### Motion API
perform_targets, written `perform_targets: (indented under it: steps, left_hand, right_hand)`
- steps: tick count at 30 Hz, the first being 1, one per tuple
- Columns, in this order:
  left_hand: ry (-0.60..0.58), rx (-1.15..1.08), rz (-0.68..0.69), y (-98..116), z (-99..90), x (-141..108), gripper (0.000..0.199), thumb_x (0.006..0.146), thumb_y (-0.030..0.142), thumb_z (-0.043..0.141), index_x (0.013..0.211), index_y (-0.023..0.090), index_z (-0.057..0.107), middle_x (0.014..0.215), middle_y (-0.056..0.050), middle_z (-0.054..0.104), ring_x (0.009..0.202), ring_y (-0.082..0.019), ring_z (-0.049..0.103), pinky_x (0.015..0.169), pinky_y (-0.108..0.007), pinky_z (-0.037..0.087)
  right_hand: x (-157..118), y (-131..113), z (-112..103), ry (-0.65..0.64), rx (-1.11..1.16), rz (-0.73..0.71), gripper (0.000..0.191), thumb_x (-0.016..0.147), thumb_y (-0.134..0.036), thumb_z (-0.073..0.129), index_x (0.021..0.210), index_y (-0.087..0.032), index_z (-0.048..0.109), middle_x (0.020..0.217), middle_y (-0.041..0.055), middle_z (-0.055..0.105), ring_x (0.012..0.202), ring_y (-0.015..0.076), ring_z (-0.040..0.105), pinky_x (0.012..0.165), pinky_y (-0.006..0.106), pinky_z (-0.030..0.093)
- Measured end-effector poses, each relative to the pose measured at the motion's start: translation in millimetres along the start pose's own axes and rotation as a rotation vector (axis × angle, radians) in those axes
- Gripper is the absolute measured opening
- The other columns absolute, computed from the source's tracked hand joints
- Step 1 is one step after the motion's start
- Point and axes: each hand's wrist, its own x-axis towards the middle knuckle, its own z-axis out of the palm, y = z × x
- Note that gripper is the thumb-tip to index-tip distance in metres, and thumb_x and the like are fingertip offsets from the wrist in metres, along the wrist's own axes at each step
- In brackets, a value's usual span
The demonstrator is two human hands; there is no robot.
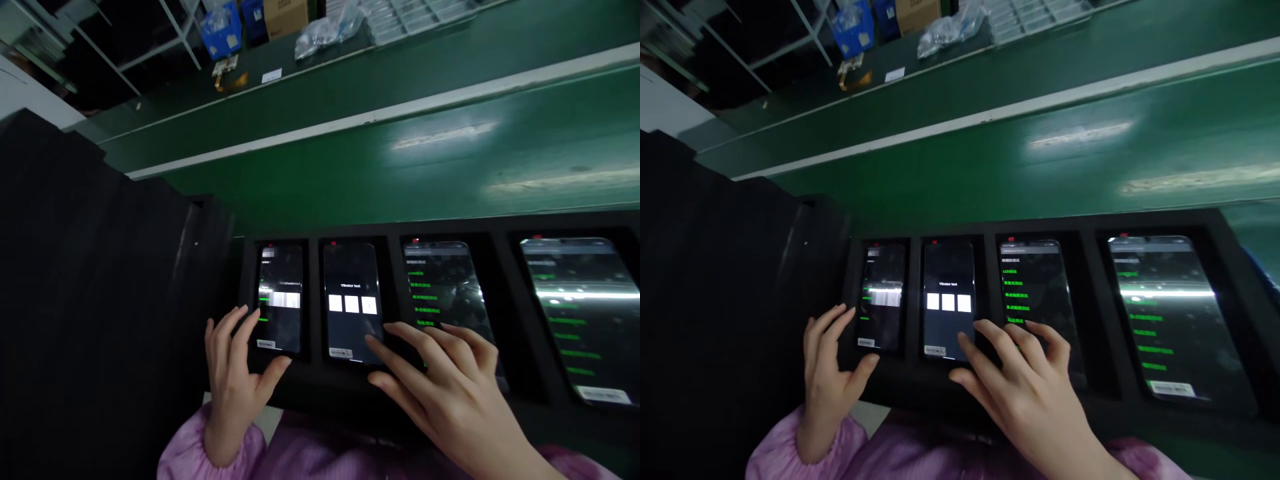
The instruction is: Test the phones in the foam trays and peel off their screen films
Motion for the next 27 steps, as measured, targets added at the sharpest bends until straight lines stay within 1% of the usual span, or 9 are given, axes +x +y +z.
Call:
perform_targets:
  steps: [3, 6, 11, 18, 21, 25, 26, 27]
  left_hand:
    - [-0.027, 0.012, -0.051, -8.3, -7.0, -12.8, 0.056, 0.103, 0.053, 0.059, 0.147, 0.019, 0.055, 0.139, -0.013, 0.065, 0.136, -0.028, 0.059, 0.131, -0.051, 0.03]
    - [-0.045, 0.026, -0.074, -8.9, -12.3, -23.9, 0.051, 0.104, 0.05, 0.059, 0.146, 0.022, 0.057, 0.141, -0.012, 0.064, 0.136, -0.026, 0.059, 0.129, -0.05, 0.033]
    - [-0.086, 0.111, -0.073, -2.2, -12.5, -30.1, 0.048, 0.105, 0.049, 0.057, 0.146, 0.023, 0.058, 0.147, -0.012, 0.058, 0.139, -0.026, 0.055, 0.132, -0.051, 0.026]
    - [-0.077, 0.13, -0.021, 1.5, -13.1, -28.2, 0.046, 0.106, 0.048, 0.054, 0.145, 0.024, 0.06, 0.145, -0.012, 0.059, 0.137, -0.026, 0.056, 0.132, -0.052, 0.022]
    - [-0.084, 0.134, -0.034, 0.8, -12.2, -30.0, 0.047, 0.105, 0.046, 0.057, 0.147, 0.025, 0.06, 0.147, -0.012, 0.057, 0.138, -0.028, 0.056, 0.132, -0.056, 0.022]
    - [-0.144, 0.197, -0.047, 2.2, -12.8, -30.8, 0.045, 0.105, 0.047, 0.057, 0.146, 0.03, 0.062, 0.156, -0.013, 0.049, 0.149, -0.036, 0.044, 0.13, -0.068, 0.016]
    - [-0.127, 0.194, -0.05, 3.7, -13.9, -30.3, 0.046, 0.105, 0.049, 0.055, 0.146, 0.029, 0.062, 0.157, -0.014, 0.048, 0.151, -0.037, 0.041, 0.13, -0.069, 0.015]
    - [-0.087, 0.174, -0.051, 5.9, -15.1, -29.5, 0.048, 0.106, 0.051, 0.053, 0.147, 0.028, 0.061, 0.157, -0.014, 0.047, 0.151, -0.036, 0.041, 0.131, -0.067, 0.015]
  right_hand:
    - [-1.7, 1.2, 1.3, 0.008, 0.012, 0.014, 0.036, 0.109, -0.045, 0.052, 0.112, -0.024, 0.081, 0.115, 0.009, 0.078, 0.103, 0.0277, 0.062, 0.102, 0.05, 0.038]
    - [-3.0, 1.4, 3.0, 0.022, 0.018, 0.011, 0.037, 0.109, -0.045, 0.052, 0.112, -0.024, 0.082, 0.116, 0.0097, 0.078, 0.101, 0.029, 0.062, 0.101, 0.051, 0.039]
    - [-5.0, 0.2, 4.7, 0.038, 0.025, 0.013, 0.039, 0.109, -0.047, 0.052, 0.111, -0.024, 0.083, 0.117, 0.0107, 0.078, 0.1, 0.0303, 0.063, 0.101, 0.053, 0.039]
    - [-5.9, 1.3, 7.0, 0.045, 0.011, 0.013, 0.041, 0.11, -0.048, 0.049, 0.11, -0.024, 0.083, 0.118, 0.0099, 0.078, 0.102, 0.0297, 0.064, 0.101, 0.053, 0.038]
    - [-4.9, 1.6, 6.7, 0.059, 0.012, 0.004, 0.038, 0.11, -0.047, 0.051, 0.11, -0.024, 0.082, 0.118, 0.0091, 0.078, 0.103, 0.0288, 0.064, 0.101, 0.052, 0.038]
    - [-2.5, 1.3, 5.4, 0.064, 0.006, 0.003, 0.039, 0.111, -0.048, 0.049, 0.111, -0.025, 0.081, 0.119, 0.0084, 0.078, 0.103, 0.0278, 0.064, 0.102, 0.051, 0.038]
    - [-2.1, 1.1, 5.2, 0.062, 0.004, 0.004, 0.039, 0.111, -0.048, 0.049, 0.111, -0.025, 0.081, 0.119, 0.0082, 0.078, 0.104, 0.0276, 0.064, 0.102, 0.051, 0.037]
    - [-1.8, 1.0, 5.0, 0.06, 0.002, 0.004, 0.04, 0.111, -0.048, 0.049, 0.111, -0.025, 0.081, 0.119, 0.0081, 0.078, 0.104, 0.0274, 0.064, 0.102, 0.051, 0.037]
